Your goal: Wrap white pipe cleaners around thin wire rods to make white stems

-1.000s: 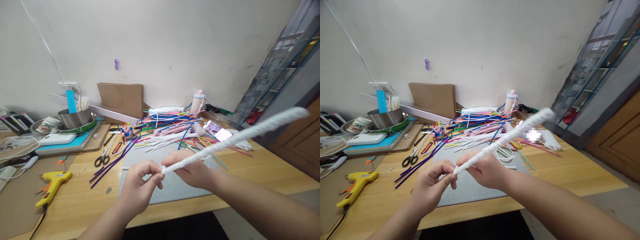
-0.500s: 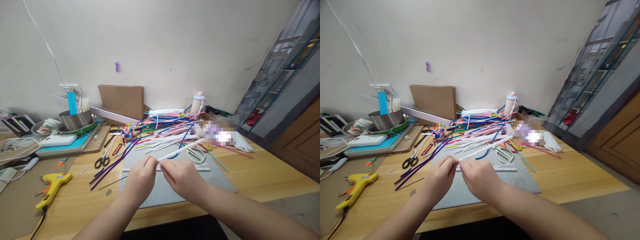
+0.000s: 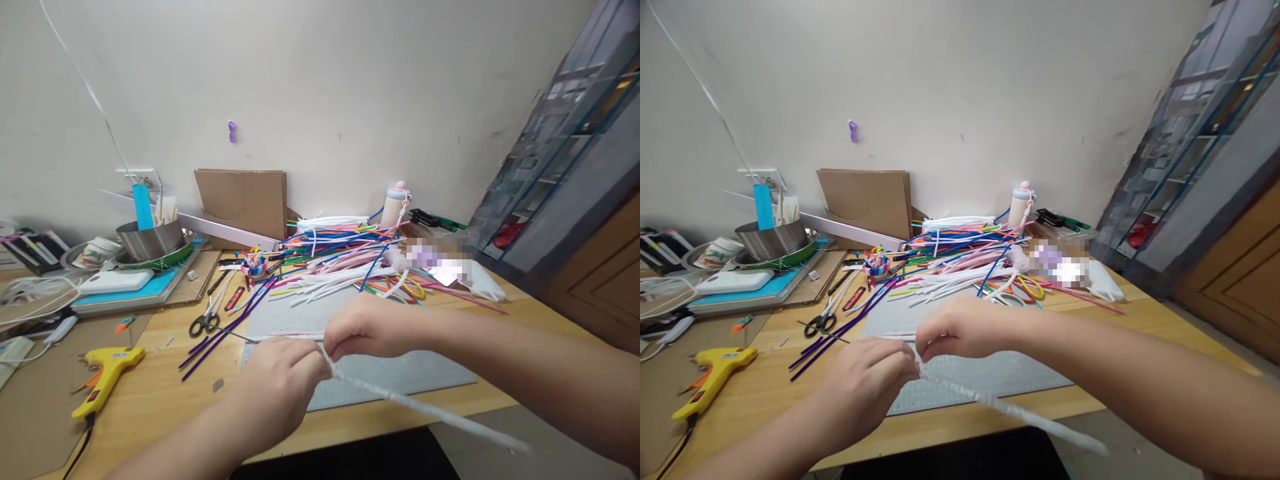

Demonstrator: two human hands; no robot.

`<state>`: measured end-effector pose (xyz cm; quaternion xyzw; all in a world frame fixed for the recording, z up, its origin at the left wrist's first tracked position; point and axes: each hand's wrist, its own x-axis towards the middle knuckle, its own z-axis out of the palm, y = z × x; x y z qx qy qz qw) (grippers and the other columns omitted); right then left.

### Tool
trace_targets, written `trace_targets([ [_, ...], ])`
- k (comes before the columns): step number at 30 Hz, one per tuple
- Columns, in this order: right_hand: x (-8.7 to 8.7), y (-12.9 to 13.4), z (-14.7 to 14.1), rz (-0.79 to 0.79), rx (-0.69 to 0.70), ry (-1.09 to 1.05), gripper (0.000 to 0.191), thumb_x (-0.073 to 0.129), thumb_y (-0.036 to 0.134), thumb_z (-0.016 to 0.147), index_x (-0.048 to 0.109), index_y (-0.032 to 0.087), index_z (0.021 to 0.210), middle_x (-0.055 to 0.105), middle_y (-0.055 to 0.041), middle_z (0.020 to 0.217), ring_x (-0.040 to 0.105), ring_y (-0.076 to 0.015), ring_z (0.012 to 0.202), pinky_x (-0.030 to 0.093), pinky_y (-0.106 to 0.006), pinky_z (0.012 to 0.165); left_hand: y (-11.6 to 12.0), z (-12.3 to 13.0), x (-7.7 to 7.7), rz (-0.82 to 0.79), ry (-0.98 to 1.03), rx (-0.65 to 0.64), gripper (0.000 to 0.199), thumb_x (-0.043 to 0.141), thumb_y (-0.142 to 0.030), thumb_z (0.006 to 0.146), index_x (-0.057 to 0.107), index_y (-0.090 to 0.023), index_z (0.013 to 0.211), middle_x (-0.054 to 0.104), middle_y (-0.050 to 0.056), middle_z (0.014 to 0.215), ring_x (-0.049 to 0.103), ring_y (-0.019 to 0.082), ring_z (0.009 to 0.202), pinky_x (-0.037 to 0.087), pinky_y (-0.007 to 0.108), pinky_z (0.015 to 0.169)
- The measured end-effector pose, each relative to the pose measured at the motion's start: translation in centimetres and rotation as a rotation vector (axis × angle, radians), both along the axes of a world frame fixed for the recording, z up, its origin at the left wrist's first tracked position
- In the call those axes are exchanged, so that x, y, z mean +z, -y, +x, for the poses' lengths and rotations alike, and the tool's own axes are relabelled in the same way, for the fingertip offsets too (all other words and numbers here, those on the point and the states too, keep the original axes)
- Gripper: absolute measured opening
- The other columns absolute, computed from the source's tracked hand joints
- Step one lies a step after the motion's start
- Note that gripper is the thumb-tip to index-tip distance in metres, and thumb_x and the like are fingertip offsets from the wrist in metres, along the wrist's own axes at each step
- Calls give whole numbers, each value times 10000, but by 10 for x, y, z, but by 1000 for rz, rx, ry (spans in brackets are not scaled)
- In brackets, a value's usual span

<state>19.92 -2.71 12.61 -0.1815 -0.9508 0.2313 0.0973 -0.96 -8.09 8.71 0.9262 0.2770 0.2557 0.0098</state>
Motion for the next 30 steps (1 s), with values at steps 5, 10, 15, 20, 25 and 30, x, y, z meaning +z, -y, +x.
trace_targets([
  [5,-13,1,-1,-257,-21,-264,207,469,239,897,647,133,879,607,-4,701,527,-91,623,411,-181,572,1,9,6,-311,459,62,110,523,-135,842,524,-188,746,595,-12,677,553,105,629,421,218,578],
  [10,-43,16,-15,-124,-302,-559,228,450,266,907,620,155,803,536,10,638,471,-99,591,387,-202,560,-13,17,-6,-327,693,166,92,512,-155,837,519,-177,747,541,-4,670,515,113,611,421,231,555],
  [15,-63,27,-29,65,-531,-538,231,402,230,917,500,179,714,464,16,620,427,-102,569,343,-222,562,-27,19,-13,-356,673,283,105,525,-194,825,568,-167,733,577,11,680,540,129,643,437,243,587],
  [20,-69,20,-29,145,-548,-407,215,367,212,928,484,179,751,490,14,633,455,-108,578,342,-222,560,-38,14,-11,-669,691,333,156,571,-282,786,615,-144,728,600,13,636,536,123,576,424,231,530],
  [25,-57,23,-18,477,-407,-365,210,438,244,898,596,160,788,604,-51,706,530,-160,661,383,-283,632,-53,-1,6,-769,442,359,169,569,-288,755,626,-145,685,591,-6,579,507,114,526,378,219,491],
  [30,-40,15,-22,356,-524,-478,160,472,222,871,622,166,871,639,-86,857,563,-198,826,431,-326,739,-62,-4,26,-538,44,340,170,547,-263,754,642,-181,640,591,-17,538,495,120,487,317,218,449],
])
